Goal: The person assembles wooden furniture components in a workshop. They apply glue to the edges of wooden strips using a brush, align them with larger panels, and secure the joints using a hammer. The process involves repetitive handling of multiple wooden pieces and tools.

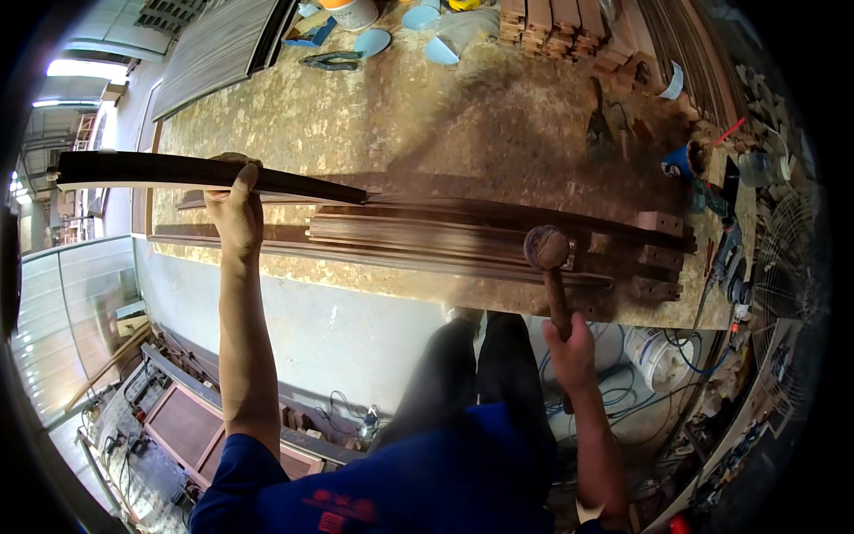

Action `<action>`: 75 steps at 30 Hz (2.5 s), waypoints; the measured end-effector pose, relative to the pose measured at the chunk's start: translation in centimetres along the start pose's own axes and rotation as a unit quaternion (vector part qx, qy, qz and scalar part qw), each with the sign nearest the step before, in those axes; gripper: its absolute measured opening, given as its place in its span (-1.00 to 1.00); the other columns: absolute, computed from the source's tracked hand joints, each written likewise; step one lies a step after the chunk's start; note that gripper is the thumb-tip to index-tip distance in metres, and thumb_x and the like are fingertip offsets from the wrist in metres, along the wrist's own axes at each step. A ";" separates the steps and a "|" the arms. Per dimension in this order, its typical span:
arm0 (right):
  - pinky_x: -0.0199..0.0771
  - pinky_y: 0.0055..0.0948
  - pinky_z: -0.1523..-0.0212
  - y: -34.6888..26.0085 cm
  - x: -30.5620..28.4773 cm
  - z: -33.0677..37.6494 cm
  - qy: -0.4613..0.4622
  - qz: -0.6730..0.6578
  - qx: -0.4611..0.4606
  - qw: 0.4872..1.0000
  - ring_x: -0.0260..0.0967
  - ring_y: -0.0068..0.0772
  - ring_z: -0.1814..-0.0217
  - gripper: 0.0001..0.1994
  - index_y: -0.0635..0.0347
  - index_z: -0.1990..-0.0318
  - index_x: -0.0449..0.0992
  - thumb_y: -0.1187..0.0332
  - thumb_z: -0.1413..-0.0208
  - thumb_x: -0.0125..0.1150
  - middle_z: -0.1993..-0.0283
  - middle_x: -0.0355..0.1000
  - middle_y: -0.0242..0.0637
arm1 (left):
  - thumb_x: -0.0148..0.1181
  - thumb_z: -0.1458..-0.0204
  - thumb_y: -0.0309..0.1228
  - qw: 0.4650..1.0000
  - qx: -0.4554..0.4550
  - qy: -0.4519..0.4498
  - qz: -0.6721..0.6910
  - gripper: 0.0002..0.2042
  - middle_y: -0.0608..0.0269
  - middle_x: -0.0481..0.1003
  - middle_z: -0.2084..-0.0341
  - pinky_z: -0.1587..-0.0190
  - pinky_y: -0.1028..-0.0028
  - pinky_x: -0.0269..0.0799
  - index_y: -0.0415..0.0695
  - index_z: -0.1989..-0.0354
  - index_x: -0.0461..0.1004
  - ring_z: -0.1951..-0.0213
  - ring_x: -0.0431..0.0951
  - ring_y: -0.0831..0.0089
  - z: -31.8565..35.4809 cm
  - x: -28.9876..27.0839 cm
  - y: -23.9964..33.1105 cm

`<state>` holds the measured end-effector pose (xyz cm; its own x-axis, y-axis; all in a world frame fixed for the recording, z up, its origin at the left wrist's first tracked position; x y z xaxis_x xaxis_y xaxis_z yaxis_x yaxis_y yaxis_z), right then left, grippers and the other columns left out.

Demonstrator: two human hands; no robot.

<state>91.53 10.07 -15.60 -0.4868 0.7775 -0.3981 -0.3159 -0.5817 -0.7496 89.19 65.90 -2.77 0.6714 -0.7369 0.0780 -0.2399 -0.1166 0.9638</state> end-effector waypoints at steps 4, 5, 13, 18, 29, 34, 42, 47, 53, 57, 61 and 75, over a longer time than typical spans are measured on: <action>0.28 -0.59 0.57 -3.0 0.2 1.4 -0.029 -0.032 0.073 0.996 0.27 -0.72 0.58 -0.72 0.12 0.19 0.40 0.15 -0.31 0.32 0.53 0.34 -0.51 | 0.35 -0.08 -0.64 0.999 0.006 -0.018 -0.040 -0.85 0.28 0.55 0.30 0.06 0.44 0.43 -0.18 0.21 0.56 0.23 0.51 0.50 0.5 0.9 0.0; 0.29 -0.58 0.57 -4.1 0.4 2.0 -0.062 -0.069 0.107 0.990 0.27 -0.71 0.58 -0.71 0.12 0.20 0.40 0.14 -0.31 0.32 0.54 0.34 -0.51 | 0.35 -0.09 -0.63 0.998 0.006 -0.033 -0.052 -0.86 0.28 0.55 0.29 0.03 0.43 0.44 -0.17 0.21 0.55 0.21 0.52 0.48 0.8 1.3 -0.1; 0.38 -0.37 0.49 -22.9 -0.9 4.8 -0.126 0.032 -0.198 0.971 0.35 -0.41 0.56 -0.71 0.23 0.21 0.43 0.18 -0.36 0.26 0.53 0.38 -0.31 | 0.36 -0.06 -0.62 0.994 0.000 -0.029 -0.102 -0.92 0.33 0.56 0.39 0.25 0.46 0.49 -0.26 0.32 0.56 0.33 0.51 0.54 4.7 4.2 0.4; 0.37 -0.13 0.30 -41.3 -2.7 11.1 -0.040 0.206 -0.523 0.826 0.39 -0.04 0.36 -0.65 0.30 0.19 0.44 0.12 -0.39 0.24 0.43 0.35 -0.05 | 0.43 -0.04 -0.54 0.994 0.031 -0.016 -0.106 -0.84 0.30 0.58 0.37 0.24 0.47 0.49 -0.27 0.23 0.60 0.32 0.54 0.52 3.2 4.2 7.2; 0.33 -0.42 0.40 -55.3 2.2 14.1 -0.124 0.325 -0.513 0.785 0.28 -0.51 0.43 -0.67 0.27 0.16 0.50 0.14 -0.47 0.08 0.44 0.30 -0.41 | 0.37 0.03 -0.56 0.994 0.065 0.004 -0.084 -0.73 0.25 0.54 0.37 0.23 0.41 0.51 -0.30 0.13 0.51 0.34 0.55 0.47 0.2 4.1 13.7; 0.36 -0.41 0.34 -54.4 3.4 13.5 -0.083 0.433 -0.506 0.741 0.28 -0.54 0.39 -0.53 0.25 0.14 0.52 -0.06 -0.48 0.02 0.42 0.29 -0.42 | 0.40 0.00 -0.59 0.990 0.124 -0.001 -0.071 -0.78 0.27 0.57 0.37 0.22 0.48 0.51 -0.27 0.22 0.50 0.32 0.57 0.53 0.9 4.3 13.5; 0.33 -0.31 0.35 -54.1 3.5 14.5 -0.069 0.329 -0.566 0.753 0.27 -0.42 0.47 -0.58 0.31 0.05 0.53 0.04 -0.48 0.07 0.50 0.26 -0.39 | 0.36 0.03 -0.59 0.996 0.081 0.008 -0.045 -0.81 0.27 0.58 0.39 0.25 0.48 0.50 -0.30 0.24 0.52 0.35 0.55 0.56 0.5 5.1 13.0; 0.35 -0.24 0.43 -54.5 2.7 15.0 -0.043 0.373 -0.596 0.710 0.32 -0.32 0.51 -0.62 0.33 0.19 0.51 0.10 -0.44 0.10 0.51 0.30 -0.26 | 0.39 0.02 -0.51 0.988 0.124 -0.007 -0.091 -0.67 0.19 0.61 0.24 0.19 0.45 0.51 -0.34 0.07 0.53 0.25 0.56 0.48 0.8 4.8 12.5; 0.44 -0.15 0.63 -44.2 3.0 10.5 0.073 0.322 -0.641 0.693 0.47 -0.13 0.65 -0.61 0.31 0.22 0.52 0.06 -0.26 0.27 0.60 0.45 -0.16 | 0.29 -0.11 -0.42 0.984 0.036 -0.014 -0.175 -0.68 0.52 0.35 0.66 0.58 0.47 0.21 -0.11 0.67 0.37 0.59 0.31 0.63 0.0 1.9 8.4; 0.53 -0.21 0.46 -24.0 -0.9 8.4 0.056 0.063 -0.466 0.881 0.55 -0.20 0.45 -0.65 0.30 -0.09 0.47 0.35 -0.22 0.32 0.34 0.53 -0.17 | 0.25 -0.34 -0.29 0.977 0.027 -0.032 -0.209 -0.53 0.08 0.41 -0.22 -0.26 0.28 0.33 -0.30 -0.30 0.31 -0.20 0.41 0.32 0.6 -0.2 6.2; 0.49 -0.11 0.33 -1.4 -10.8 8.0 0.202 0.042 -0.033 0.978 0.54 -0.16 0.38 -0.61 0.26 0.10 0.59 0.04 -0.25 0.31 0.37 0.58 -0.04 | 0.22 -0.37 -0.29 0.984 0.008 0.061 -0.165 -0.51 0.04 0.41 -0.23 -0.35 0.25 0.29 -0.31 -0.32 0.25 -0.26 0.40 0.27 7.1 -4.7 3.6; 0.46 0.13 -0.07 27.7 -31.0 -5.3 0.322 0.182 0.202 0.907 0.41 0.52 -0.13 -0.41 0.39 -0.24 0.28 -0.06 -0.44 0.03 -0.08 0.45 0.41 | 0.24 -0.14 -0.58 0.861 -0.319 -0.161 -0.361 -0.36 0.12 0.41 -0.16 0.01 0.32 0.53 -0.10 -0.43 0.21 0.01 0.55 0.31 33.1 6.5 -4.1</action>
<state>102.19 -28.88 -26.84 -0.0835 0.4203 -0.9035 -0.5652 -0.7667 -0.3045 71.33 39.51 -14.64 0.2307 -0.7841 -0.5762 0.6620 -0.3075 0.6835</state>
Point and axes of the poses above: each hand's wrist, its own z-axis away from the middle knuckle, its own x-axis out of the palm, y = z × x, the point moved 5 cm from there along -z, towards the middle knuckle
